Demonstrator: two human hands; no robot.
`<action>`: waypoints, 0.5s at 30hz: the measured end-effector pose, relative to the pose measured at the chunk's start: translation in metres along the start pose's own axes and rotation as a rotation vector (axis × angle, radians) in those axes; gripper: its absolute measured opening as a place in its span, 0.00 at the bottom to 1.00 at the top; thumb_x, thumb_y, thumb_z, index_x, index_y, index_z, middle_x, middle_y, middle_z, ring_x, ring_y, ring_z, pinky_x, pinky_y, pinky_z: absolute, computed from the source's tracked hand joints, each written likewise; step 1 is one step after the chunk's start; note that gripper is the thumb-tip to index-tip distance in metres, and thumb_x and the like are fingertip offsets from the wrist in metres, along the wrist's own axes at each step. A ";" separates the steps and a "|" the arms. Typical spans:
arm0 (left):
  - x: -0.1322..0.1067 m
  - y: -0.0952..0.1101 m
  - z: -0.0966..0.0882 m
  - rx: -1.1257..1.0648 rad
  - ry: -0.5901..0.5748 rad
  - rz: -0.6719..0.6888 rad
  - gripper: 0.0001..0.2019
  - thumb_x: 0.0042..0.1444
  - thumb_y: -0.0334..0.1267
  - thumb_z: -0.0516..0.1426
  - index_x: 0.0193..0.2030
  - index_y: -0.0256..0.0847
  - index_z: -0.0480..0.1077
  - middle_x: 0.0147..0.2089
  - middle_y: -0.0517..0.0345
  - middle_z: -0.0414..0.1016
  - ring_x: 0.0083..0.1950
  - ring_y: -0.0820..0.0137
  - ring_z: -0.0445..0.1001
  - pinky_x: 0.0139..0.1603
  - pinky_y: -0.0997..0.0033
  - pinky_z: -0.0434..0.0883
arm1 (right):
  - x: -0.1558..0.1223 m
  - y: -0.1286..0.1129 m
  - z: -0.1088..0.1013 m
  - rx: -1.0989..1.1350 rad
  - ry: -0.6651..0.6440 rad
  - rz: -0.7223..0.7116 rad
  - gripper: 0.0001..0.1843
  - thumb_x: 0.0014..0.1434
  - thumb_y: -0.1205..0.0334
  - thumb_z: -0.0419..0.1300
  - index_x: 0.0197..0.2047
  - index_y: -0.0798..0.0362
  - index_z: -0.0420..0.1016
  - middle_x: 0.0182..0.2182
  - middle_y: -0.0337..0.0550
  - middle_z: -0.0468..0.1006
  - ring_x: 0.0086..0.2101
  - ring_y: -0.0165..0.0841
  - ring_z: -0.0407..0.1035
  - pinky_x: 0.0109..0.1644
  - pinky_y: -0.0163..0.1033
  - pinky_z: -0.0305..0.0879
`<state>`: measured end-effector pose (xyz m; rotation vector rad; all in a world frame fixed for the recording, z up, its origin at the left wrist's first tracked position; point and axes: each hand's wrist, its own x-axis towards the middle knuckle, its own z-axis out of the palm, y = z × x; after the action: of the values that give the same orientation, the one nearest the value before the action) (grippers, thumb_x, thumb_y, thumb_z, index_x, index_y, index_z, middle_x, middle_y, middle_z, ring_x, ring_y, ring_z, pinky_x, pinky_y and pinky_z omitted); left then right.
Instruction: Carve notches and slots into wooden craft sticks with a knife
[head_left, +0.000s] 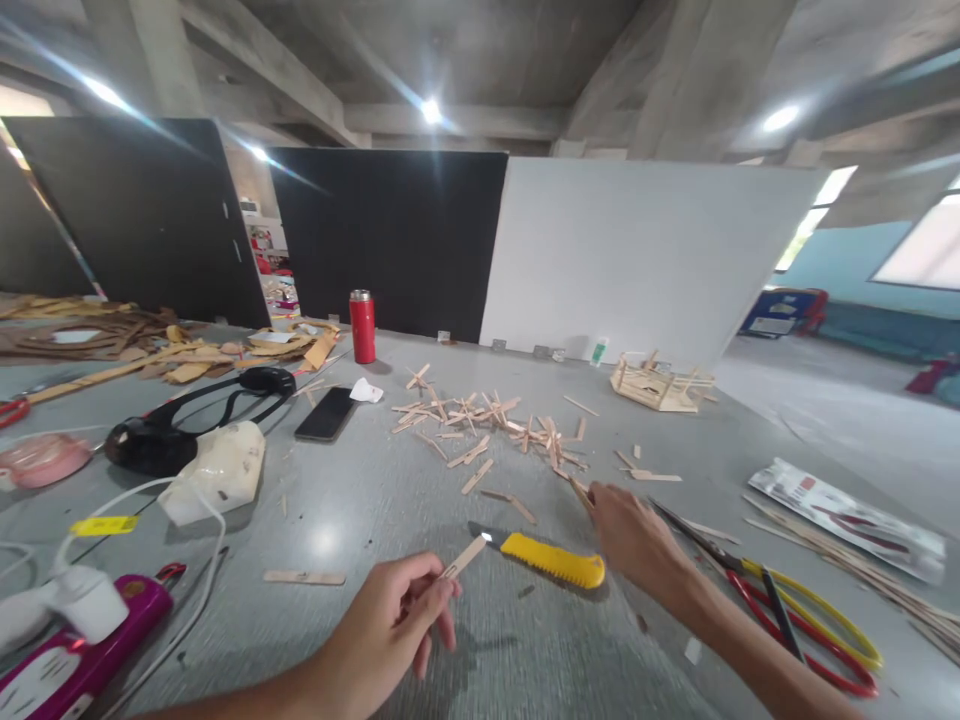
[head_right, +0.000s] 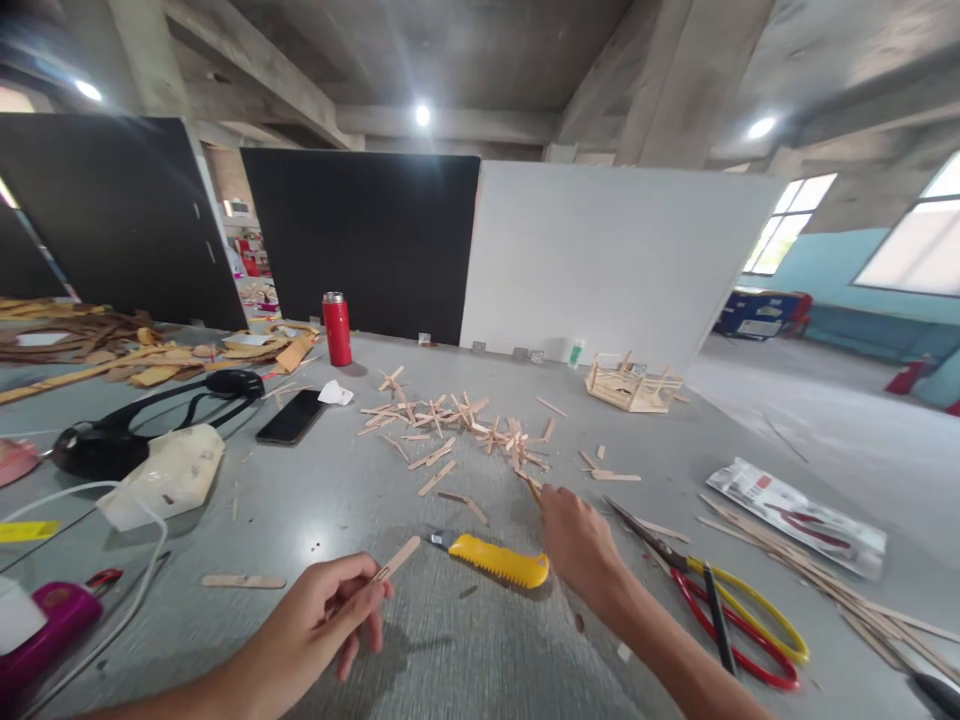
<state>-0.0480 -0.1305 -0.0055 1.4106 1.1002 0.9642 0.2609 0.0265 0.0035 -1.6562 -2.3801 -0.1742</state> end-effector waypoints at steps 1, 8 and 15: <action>-0.001 0.001 0.000 -0.001 -0.002 0.006 0.22 0.69 0.56 0.49 0.40 0.37 0.67 0.30 0.58 0.74 0.20 0.79 0.63 0.23 0.78 0.60 | 0.002 0.003 -0.001 0.027 -0.014 0.012 0.20 0.67 0.55 0.61 0.59 0.53 0.71 0.55 0.49 0.74 0.47 0.40 0.73 0.49 0.52 0.73; 0.000 0.003 -0.002 -0.015 -0.114 -0.095 0.19 0.71 0.54 0.46 0.45 0.38 0.64 0.31 0.59 0.75 0.19 0.79 0.64 0.21 0.78 0.60 | 0.009 -0.022 -0.037 0.188 0.096 0.041 0.17 0.67 0.54 0.60 0.55 0.54 0.72 0.48 0.46 0.76 0.40 0.35 0.74 0.42 0.46 0.74; 0.005 0.004 -0.010 0.118 -0.183 -0.176 0.16 0.68 0.47 0.51 0.35 0.38 0.67 0.25 0.61 0.72 0.16 0.80 0.62 0.16 0.80 0.57 | -0.055 -0.085 -0.054 0.354 0.081 -0.285 0.16 0.74 0.55 0.47 0.35 0.50 0.67 0.25 0.36 0.72 0.24 0.28 0.65 0.30 0.36 0.62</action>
<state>-0.0555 -0.1229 -0.0004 1.4390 1.1368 0.6402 0.2066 -0.0655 0.0442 -1.1315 -2.4045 0.1239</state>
